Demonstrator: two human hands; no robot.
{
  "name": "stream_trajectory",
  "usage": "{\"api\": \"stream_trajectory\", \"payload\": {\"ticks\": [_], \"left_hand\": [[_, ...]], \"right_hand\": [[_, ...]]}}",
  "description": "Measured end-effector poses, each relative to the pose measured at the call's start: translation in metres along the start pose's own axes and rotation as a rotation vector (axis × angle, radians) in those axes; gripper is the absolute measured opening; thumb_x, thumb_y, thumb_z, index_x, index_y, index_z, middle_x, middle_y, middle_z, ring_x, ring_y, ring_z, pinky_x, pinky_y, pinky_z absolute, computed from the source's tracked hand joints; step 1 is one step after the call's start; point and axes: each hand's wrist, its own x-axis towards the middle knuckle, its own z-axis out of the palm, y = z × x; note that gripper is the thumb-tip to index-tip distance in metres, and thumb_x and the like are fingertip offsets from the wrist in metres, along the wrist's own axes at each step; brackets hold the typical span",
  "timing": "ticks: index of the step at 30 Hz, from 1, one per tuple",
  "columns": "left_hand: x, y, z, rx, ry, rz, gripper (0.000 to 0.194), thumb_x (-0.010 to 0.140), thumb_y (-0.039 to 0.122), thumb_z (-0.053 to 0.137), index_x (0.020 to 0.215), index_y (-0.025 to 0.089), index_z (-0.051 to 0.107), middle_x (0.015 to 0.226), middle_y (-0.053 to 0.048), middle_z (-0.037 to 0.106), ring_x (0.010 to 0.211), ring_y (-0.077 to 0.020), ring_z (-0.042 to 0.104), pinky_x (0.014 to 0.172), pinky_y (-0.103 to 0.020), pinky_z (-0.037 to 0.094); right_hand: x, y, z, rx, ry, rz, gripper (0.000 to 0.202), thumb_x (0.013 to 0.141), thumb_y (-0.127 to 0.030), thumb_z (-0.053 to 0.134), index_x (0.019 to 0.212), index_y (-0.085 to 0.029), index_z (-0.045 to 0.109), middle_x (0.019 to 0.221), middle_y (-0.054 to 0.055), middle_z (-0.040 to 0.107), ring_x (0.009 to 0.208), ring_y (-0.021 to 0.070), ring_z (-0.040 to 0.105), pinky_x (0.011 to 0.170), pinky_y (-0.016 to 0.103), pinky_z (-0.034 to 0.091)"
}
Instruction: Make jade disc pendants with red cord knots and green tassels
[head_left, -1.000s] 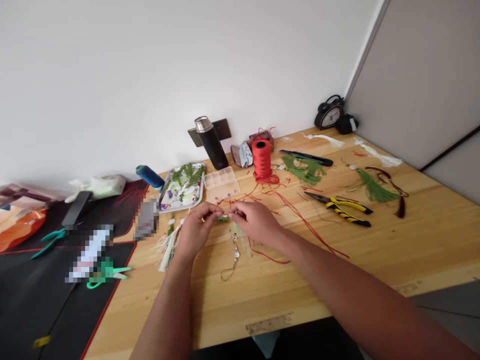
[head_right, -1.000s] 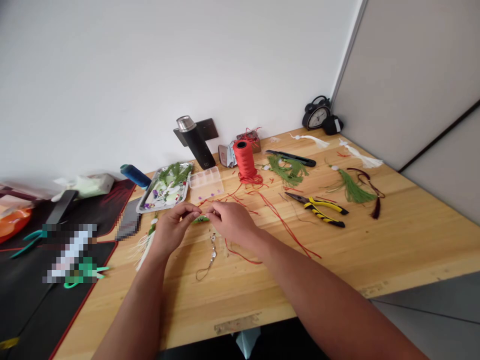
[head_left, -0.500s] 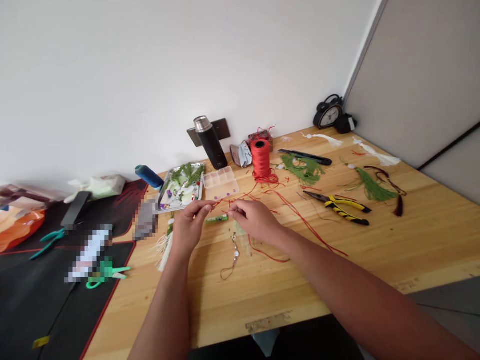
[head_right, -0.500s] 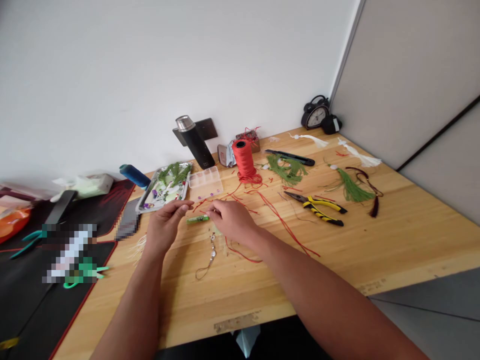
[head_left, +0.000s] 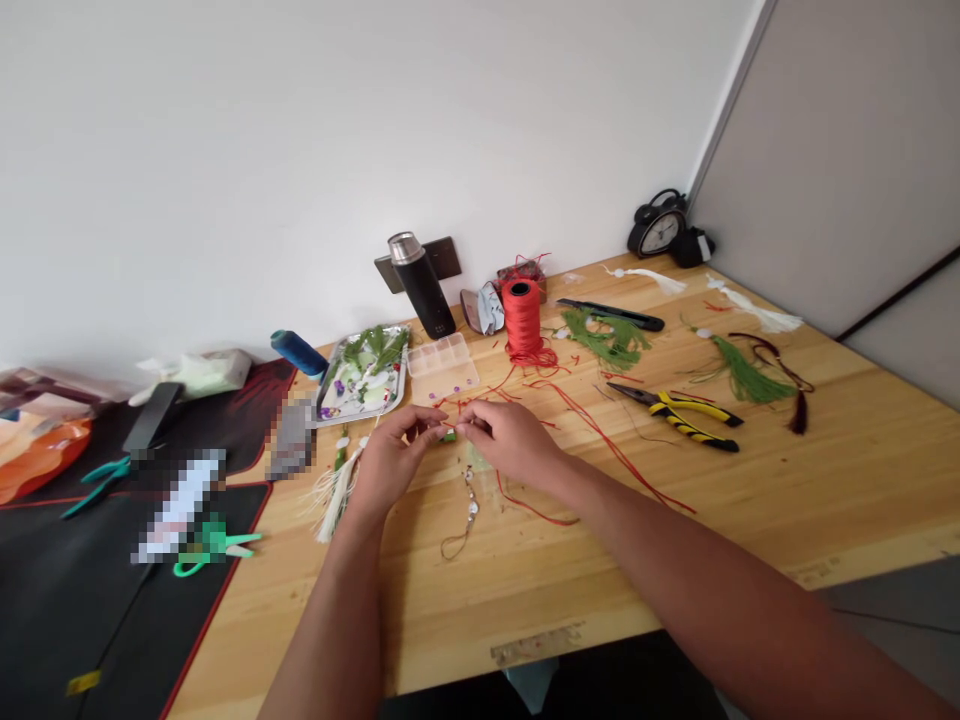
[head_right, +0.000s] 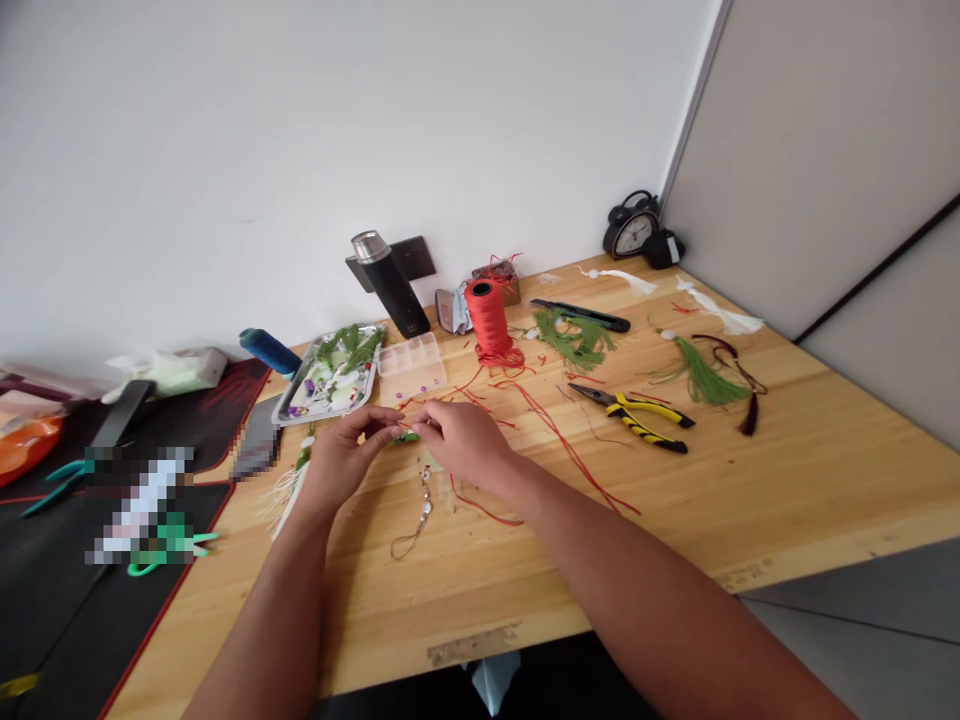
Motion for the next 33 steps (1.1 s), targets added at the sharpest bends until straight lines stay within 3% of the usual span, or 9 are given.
{"api": "stream_trajectory", "payload": {"ticks": [9,15,21,26,33], "left_hand": [[-0.001,0.0,-0.001,0.126,0.021,0.03,0.014,0.087,0.037,0.077,0.083,0.024,0.08,0.078,-0.001,0.075,0.072,-0.0191,0.061,0.071,-0.031,0.046],[0.0,-0.006,-0.008,0.029,0.119,-0.035,0.029,0.097,0.046,0.067,0.085,0.022,0.078,0.08,-0.004,0.077,0.077,-0.021,0.067,0.077,-0.033,0.051],[0.0,0.0,-0.002,0.029,-0.014,0.086,0.03,0.092,0.038,0.075,0.118,0.025,0.08,0.099,-0.006,0.08,0.082,-0.0204,0.067,0.075,-0.032,0.051],[0.002,0.004,-0.001,0.064,-0.042,0.124,0.013,0.092,0.035,0.074,0.095,0.024,0.081,0.091,-0.005,0.076,0.079,-0.0202,0.064,0.071,-0.031,0.049],[0.001,0.001,-0.003,0.173,-0.025,0.102,0.015,0.093,0.036,0.071,0.088,0.024,0.079,0.084,-0.004,0.076,0.078,-0.0215,0.065,0.072,-0.032,0.048]], "right_hand": [[0.0,-0.003,-0.002,-0.034,-0.033,0.008,0.011,0.103,-0.025,0.068,0.099,-0.022,0.078,0.086,0.001,0.077,0.074,0.0161,0.063,0.068,0.029,0.037],[0.0,-0.003,-0.002,-0.027,-0.03,0.019,0.012,0.103,-0.026,0.068,0.099,-0.022,0.078,0.084,0.001,0.077,0.072,0.0159,0.062,0.067,0.029,0.037],[0.0,-0.003,-0.001,-0.018,-0.027,0.02,0.01,0.102,-0.023,0.068,0.1,-0.023,0.078,0.086,0.0,0.077,0.074,0.0159,0.063,0.069,0.028,0.037],[-0.001,-0.002,-0.001,-0.019,-0.038,0.009,0.014,0.103,-0.025,0.066,0.101,-0.023,0.079,0.084,0.0,0.077,0.07,0.0154,0.061,0.067,0.028,0.036],[-0.001,-0.001,-0.001,-0.024,-0.044,-0.008,0.014,0.103,-0.024,0.065,0.102,-0.023,0.08,0.09,0.002,0.079,0.077,0.0171,0.065,0.069,0.028,0.038]]}}
